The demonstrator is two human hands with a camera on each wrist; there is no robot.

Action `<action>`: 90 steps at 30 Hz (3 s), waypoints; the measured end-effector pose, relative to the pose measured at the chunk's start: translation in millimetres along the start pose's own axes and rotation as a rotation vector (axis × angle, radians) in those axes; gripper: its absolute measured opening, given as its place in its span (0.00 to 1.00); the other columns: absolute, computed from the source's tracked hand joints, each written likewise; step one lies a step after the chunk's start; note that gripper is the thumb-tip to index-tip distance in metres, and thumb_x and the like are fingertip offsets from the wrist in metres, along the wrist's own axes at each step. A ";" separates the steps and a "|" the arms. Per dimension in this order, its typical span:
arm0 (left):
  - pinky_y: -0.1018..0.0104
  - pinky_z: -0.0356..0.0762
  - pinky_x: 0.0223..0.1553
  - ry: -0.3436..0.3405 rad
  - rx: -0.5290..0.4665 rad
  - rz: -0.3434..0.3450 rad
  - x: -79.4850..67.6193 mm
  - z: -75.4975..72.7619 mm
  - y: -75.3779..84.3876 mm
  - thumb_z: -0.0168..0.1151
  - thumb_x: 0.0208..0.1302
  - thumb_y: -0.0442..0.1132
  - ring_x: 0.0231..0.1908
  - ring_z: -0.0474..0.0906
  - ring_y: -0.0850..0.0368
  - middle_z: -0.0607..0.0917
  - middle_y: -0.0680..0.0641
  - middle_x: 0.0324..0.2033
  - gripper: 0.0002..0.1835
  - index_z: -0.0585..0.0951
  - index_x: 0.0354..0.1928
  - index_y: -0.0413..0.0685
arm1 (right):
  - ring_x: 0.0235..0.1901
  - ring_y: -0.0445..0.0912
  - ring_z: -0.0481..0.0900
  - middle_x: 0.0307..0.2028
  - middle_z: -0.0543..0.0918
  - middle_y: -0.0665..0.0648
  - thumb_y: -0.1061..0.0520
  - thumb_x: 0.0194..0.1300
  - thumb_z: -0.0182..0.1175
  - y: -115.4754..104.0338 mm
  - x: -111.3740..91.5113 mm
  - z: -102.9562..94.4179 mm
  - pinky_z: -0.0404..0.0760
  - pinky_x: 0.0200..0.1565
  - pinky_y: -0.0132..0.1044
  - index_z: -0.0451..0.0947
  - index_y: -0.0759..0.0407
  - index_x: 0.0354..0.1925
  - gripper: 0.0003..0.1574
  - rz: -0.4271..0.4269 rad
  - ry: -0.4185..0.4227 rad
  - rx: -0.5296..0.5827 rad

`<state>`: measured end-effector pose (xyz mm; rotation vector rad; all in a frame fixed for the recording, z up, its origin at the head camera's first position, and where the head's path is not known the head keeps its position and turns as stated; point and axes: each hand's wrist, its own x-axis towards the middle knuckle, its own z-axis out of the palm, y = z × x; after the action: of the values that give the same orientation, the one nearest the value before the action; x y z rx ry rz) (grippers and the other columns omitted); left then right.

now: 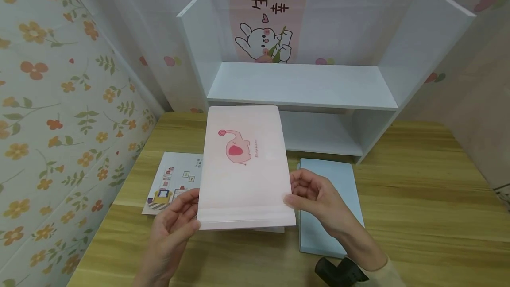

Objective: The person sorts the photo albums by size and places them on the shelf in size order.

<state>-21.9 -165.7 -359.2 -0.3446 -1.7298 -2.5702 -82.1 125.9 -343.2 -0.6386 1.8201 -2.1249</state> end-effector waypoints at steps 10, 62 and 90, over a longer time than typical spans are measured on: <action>0.66 0.76 0.49 -0.031 -0.030 0.053 1.0 1.3 7.3 0.44 0.55 0.14 0.50 0.74 0.50 0.72 0.36 0.53 0.27 0.69 0.58 0.33 | 0.31 0.43 0.79 0.33 0.78 0.57 0.66 0.59 0.61 -10.8 1.6 3.6 0.80 0.34 0.33 0.72 0.65 0.42 0.12 -0.033 -0.001 -0.002; 0.71 0.75 0.48 0.041 -0.146 0.015 95.8 17.5 35.5 0.44 0.60 0.25 0.48 0.71 0.54 0.69 0.39 0.55 0.19 0.76 0.51 0.41 | 0.30 0.43 0.75 0.33 0.75 0.56 0.70 0.60 0.56 -33.0 71.0 -15.1 0.78 0.34 0.29 0.70 0.70 0.42 0.11 -0.007 0.198 -0.091; 0.71 0.73 0.51 0.136 -0.339 -0.074 148.1 7.9 26.7 0.42 0.63 0.24 0.52 0.69 0.52 0.64 0.41 0.60 0.17 0.75 0.49 0.39 | 0.30 0.43 0.79 0.35 0.80 0.53 0.60 0.64 0.59 -25.4 116.8 -24.9 0.80 0.33 0.31 0.72 0.70 0.50 0.19 0.059 0.351 -0.105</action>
<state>-161.3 -153.5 -303.0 -0.1082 -1.2855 -2.8630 -193.6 96.3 -303.2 -0.2370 2.1101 -2.2236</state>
